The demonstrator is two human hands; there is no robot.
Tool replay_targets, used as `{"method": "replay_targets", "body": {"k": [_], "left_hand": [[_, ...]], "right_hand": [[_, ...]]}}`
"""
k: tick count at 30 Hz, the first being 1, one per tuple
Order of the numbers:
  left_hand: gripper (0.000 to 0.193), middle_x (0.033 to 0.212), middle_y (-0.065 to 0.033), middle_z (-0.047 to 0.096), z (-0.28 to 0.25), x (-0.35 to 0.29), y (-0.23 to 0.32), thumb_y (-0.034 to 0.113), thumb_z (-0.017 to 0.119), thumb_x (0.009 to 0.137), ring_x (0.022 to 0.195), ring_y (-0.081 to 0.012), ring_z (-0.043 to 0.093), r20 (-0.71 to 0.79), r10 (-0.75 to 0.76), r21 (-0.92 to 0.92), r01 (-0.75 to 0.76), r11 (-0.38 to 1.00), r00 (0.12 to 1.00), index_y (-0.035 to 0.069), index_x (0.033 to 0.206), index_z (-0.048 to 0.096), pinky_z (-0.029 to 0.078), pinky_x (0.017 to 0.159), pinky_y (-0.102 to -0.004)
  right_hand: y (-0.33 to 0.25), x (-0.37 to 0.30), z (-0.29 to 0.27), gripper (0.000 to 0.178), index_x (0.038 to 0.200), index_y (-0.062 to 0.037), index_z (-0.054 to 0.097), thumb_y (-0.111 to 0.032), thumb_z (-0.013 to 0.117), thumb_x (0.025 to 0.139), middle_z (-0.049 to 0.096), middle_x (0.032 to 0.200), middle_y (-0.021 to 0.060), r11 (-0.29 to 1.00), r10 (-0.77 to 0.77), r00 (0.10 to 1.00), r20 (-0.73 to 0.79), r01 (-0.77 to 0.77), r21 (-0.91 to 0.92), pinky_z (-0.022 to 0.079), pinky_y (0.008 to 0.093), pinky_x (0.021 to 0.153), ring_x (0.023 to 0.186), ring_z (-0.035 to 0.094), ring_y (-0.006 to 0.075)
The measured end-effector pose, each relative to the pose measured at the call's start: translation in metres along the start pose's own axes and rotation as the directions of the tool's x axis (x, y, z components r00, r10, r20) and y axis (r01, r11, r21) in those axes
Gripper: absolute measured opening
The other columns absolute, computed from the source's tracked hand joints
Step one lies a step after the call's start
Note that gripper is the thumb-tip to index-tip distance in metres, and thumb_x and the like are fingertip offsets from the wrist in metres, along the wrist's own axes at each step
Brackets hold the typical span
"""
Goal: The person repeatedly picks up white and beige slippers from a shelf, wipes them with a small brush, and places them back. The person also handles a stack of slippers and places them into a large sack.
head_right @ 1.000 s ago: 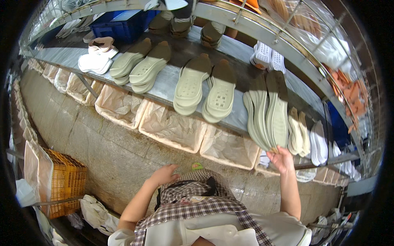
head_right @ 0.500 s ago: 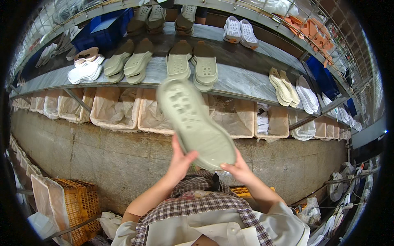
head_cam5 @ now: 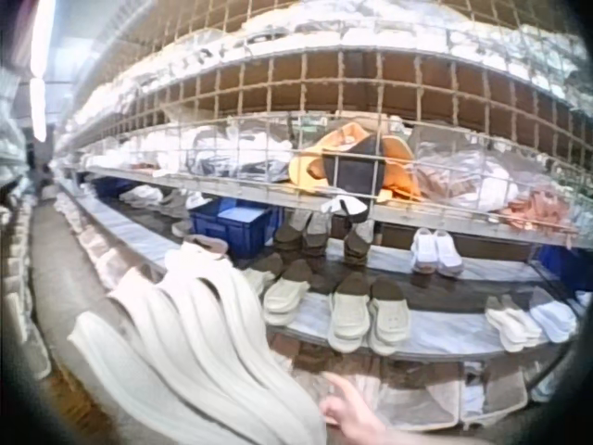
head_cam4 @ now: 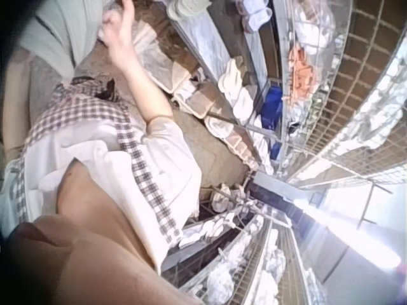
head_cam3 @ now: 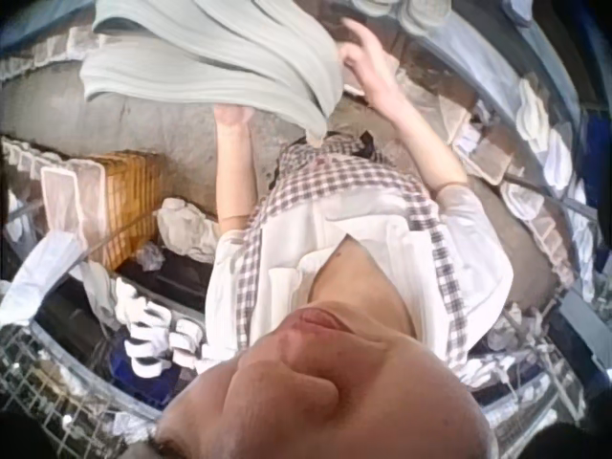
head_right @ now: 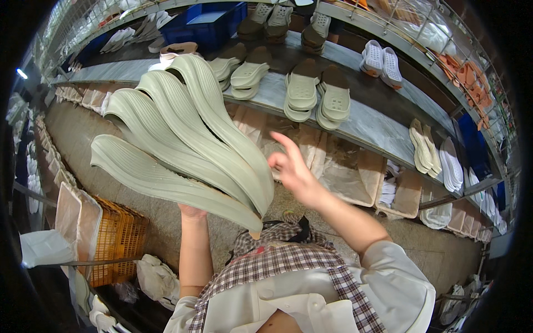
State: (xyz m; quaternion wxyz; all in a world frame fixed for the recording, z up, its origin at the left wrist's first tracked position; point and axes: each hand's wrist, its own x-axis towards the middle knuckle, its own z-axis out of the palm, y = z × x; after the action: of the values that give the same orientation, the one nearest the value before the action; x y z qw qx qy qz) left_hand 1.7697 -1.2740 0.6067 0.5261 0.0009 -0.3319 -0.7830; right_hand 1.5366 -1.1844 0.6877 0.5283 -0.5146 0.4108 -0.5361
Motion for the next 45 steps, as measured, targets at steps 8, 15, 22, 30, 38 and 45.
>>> {"method": "replay_targets", "body": {"k": [8,15,22,30,38,45], "left_hand": [[0.052,0.123,-0.0144,0.056,0.008,-0.012,-0.01,0.034,0.049,0.091,0.111,-0.0274,0.056,-0.234,0.055,-0.054,-0.07,0.996,0.971,0.0,0.13,0.044,0.048,0.092,-0.0416],[0.044,0.122,-0.0151,0.054,0.019,-0.003,0.015,0.022,0.047,0.093,0.106,-0.0264,0.058,-0.538,0.173,0.307,0.001,0.952,0.825,-0.002,0.13,0.041,0.049,0.088,-0.0384],[0.053,0.123,-0.0153,0.054,-0.006,-0.013,0.005,0.034,0.051,0.095,0.106,-0.0261,0.057,-0.679,-0.124,0.154,0.305,0.94,0.724,-0.002,0.131,0.038,0.049,0.089,-0.0399],[0.054,0.119,-0.0157,0.057,-0.06,-0.044,-0.029,0.041,0.051,0.094,0.106,-0.0285,0.058,-0.639,-0.464,-0.246,0.409,0.879,0.614,-0.001,0.127,0.045,0.05,0.089,-0.0428],[0.05,0.119,-0.0134,0.058,-0.06,-0.051,-0.038,0.042,0.039,0.098,0.107,-0.0267,0.057,-0.568,-0.532,-0.388,0.365,0.846,0.628,0.003,0.127,0.047,0.048,0.092,-0.0429],[0.049,0.124,-0.0141,0.055,-0.051,-0.052,-0.039,0.041,0.035,0.099,0.112,-0.0272,0.055,-0.593,-0.49,-0.302,0.387,0.871,0.639,0.003,0.129,0.045,0.047,0.094,-0.0429]], "right_hand": [[0.011,0.052,0.029,0.092,0.143,-0.0029,0.01,-0.03,0.071,0.079,0.032,0.138,0.0218,0.936,0.245,0.952,0.181,-0.281,0.21,0.032,0.0398,0.104,0.127,0.035,0.0287],[0.03,0.063,0.035,0.1,0.146,-0.0072,-0.001,-0.032,0.069,0.08,0.027,0.145,0.019,0.813,0.418,0.885,0.205,-0.465,0.351,0.035,0.0436,0.104,0.131,0.034,0.0297],[0.048,0.051,0.036,0.068,0.129,-0.0098,0.047,-0.056,0.06,0.08,0.05,0.129,0.012,0.569,0.701,0.687,0.188,-0.699,0.432,0.037,0.052,0.097,0.119,0.046,0.0309],[0.068,0.035,0.029,0.068,0.123,-0.02,0.052,-0.07,0.052,0.077,0.05,0.125,0.009,0.259,0.87,0.407,0.278,-0.857,0.445,0.031,0.0429,0.086,0.107,0.044,0.0294],[0.082,0.028,0.023,0.068,0.123,-0.0197,0.052,-0.071,0.052,0.077,0.047,0.127,0.0099,0.22,0.885,0.377,0.273,-0.855,0.469,0.028,0.0456,0.091,0.111,0.041,0.0308],[0.089,0.024,0.02,0.068,0.122,-0.02,0.052,-0.071,0.052,0.077,0.045,0.129,0.0101,0.204,0.893,0.359,0.271,-0.86,0.467,0.027,0.0464,0.092,0.11,0.04,0.0313]]}}
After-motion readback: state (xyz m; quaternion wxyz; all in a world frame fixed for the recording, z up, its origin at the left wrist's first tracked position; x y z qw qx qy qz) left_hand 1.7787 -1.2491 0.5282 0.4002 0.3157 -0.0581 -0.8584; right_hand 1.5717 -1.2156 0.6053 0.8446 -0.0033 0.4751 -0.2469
